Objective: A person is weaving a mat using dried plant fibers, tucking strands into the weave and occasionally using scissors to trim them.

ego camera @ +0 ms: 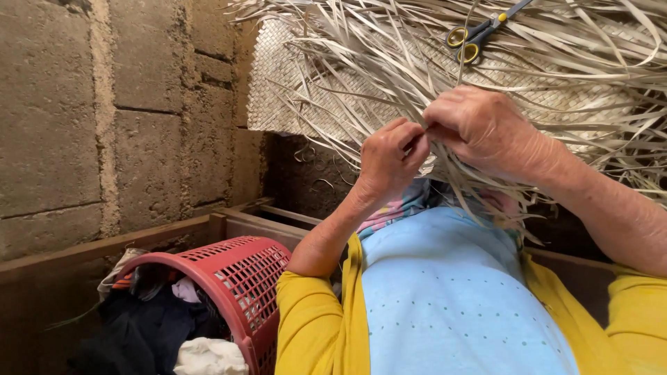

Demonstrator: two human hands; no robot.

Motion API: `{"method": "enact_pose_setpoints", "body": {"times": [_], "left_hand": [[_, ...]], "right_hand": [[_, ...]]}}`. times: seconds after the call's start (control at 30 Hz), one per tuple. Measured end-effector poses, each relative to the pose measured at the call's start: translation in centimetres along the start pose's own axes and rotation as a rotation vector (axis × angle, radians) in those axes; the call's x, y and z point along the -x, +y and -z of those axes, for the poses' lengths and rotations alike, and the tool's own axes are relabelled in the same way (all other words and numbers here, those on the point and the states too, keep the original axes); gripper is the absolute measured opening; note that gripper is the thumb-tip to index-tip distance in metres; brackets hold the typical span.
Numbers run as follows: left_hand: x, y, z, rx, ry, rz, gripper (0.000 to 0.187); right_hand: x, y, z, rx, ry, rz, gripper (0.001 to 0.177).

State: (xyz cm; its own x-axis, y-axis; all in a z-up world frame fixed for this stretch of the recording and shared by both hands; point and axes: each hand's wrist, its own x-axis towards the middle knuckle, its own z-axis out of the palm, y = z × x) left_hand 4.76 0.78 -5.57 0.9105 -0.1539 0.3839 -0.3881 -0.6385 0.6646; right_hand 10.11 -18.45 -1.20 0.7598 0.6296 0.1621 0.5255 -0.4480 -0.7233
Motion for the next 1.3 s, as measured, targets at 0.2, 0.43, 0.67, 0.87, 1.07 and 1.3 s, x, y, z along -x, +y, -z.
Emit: {"method": "enact_pose_setpoints", "body": {"times": [0.2, 0.43, 0.67, 0.87, 1.07, 1.3], "left_hand": [[0.2, -1.9, -0.6, 0.039, -0.078, 0.115, 0.012], [-0.9, -1.6, 0.2, 0.136, -0.158, 0.167, 0.015], [-1.2, -1.8, 0.5, 0.179, -0.205, 0.17, 0.011], [-2.3, -2.0, 2.4, 0.337, -0.398, 0.029, 0.029], [-1.3, -1.7, -0.4, 0.145, -0.04, -0.055, 0.006], [1.3, -0.7, -1.9, 0.051, -0.062, -0.001, 0.017]], "right_hand": [[0.8, 0.7, -1.1, 0.204, 0.041, 0.094, 0.007], [-0.1, -0.7, -0.1, 0.149, 0.055, 0.102, 0.007], [-0.6, -0.4, -0.4, 0.095, 0.052, 0.082, 0.009], [-0.7, -0.2, 0.2, 0.054, 0.054, 0.096, 0.007], [-0.6, 0.1, 0.1, 0.039, 0.052, 0.069, 0.007], [-0.6, -0.8, 0.8, 0.042, 0.079, 0.02, 0.027]]}}
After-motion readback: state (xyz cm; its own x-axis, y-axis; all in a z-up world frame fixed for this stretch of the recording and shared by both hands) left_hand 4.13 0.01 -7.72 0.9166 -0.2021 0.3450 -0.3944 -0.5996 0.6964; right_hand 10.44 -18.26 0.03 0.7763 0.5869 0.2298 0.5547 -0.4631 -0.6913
